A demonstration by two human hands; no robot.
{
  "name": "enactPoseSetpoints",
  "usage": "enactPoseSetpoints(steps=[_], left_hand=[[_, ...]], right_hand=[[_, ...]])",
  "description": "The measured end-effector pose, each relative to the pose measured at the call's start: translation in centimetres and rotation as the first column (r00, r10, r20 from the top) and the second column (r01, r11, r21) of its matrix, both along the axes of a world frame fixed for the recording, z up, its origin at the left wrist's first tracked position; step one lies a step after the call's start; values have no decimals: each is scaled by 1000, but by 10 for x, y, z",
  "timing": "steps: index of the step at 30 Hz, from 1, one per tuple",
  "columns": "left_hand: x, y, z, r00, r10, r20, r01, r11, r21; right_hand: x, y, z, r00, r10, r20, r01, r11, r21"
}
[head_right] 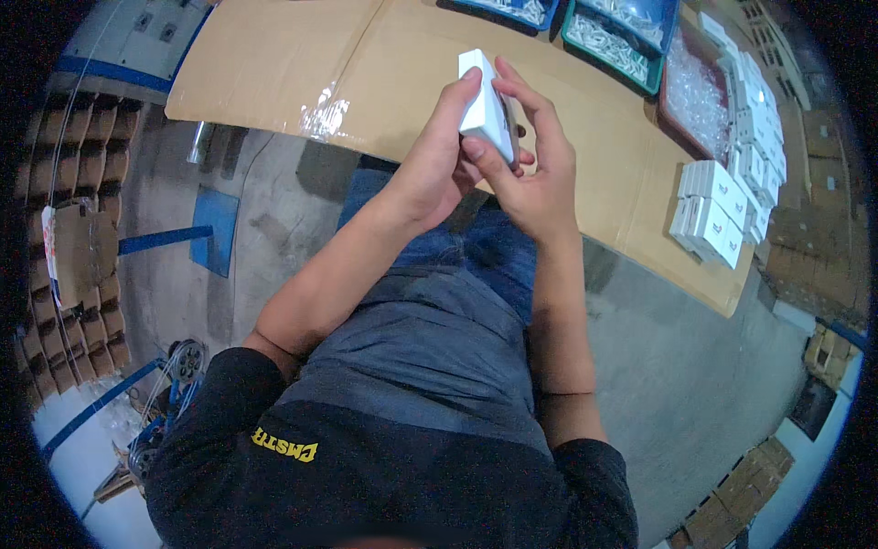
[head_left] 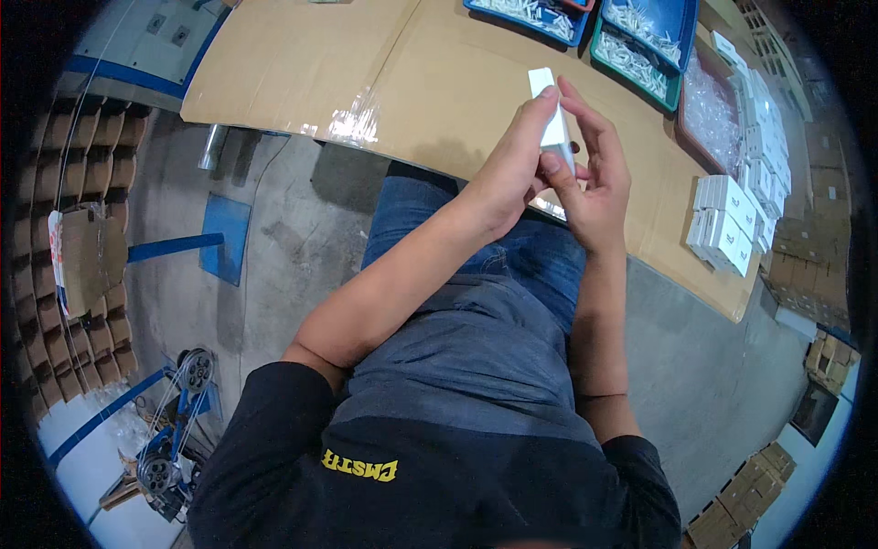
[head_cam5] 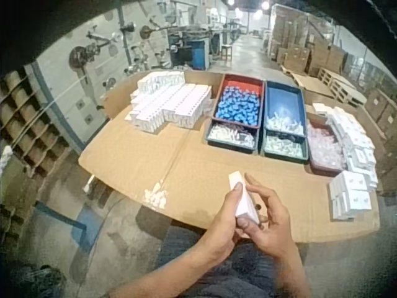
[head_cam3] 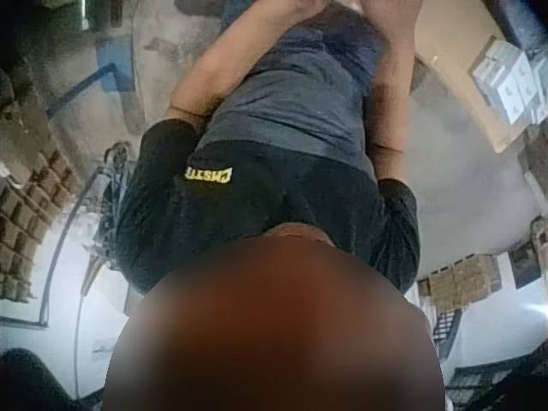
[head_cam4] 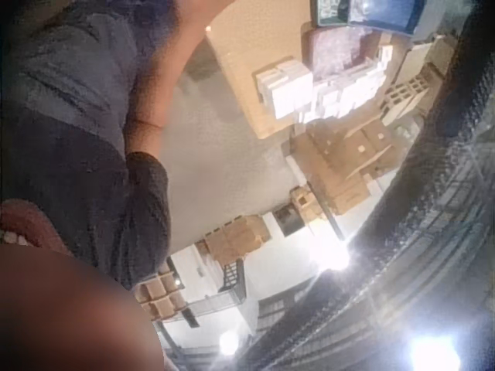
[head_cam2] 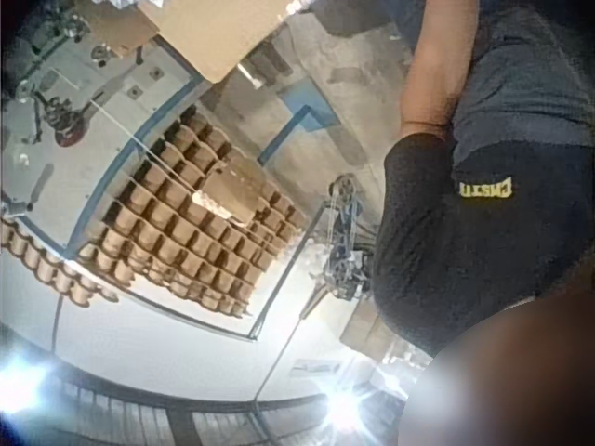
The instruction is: The person is assembling electronic components, specifically switches or breakers, by placing small internal parts into the plastic housing.
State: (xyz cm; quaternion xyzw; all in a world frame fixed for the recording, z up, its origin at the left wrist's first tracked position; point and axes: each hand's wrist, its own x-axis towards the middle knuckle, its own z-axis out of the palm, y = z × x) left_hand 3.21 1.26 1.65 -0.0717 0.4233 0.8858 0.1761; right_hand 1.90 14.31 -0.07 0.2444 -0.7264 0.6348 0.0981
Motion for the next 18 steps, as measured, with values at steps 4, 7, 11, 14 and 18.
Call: enactPoseSetpoints(steps=[4, 7, 11, 14, 18], left_hand=[[1, 2, -2, 996, 88, 26, -87, 995, -52], [4, 6, 4, 993, 101, 55, -101, 995, 9], [3, 12, 12, 986, 154, 57, -157, 985, 68], [-4, 13, 11, 985, 167, 37, -170, 981, 89], [-11, 13, 15, 988, 152, 9, -152, 988, 34]], right_hand=[[-2, -3, 3, 996, -24, -85, 31, 995, 90], [-2, -6, 10, 985, -33, -170, 53, 992, 114], [-5, -10, 8, 980, -31, -198, 46, 996, 76], [-8, -12, 11, 978, -35, -204, 46, 998, 49], [-13, -13, 10, 958, -96, -270, 116, 991, 60]])
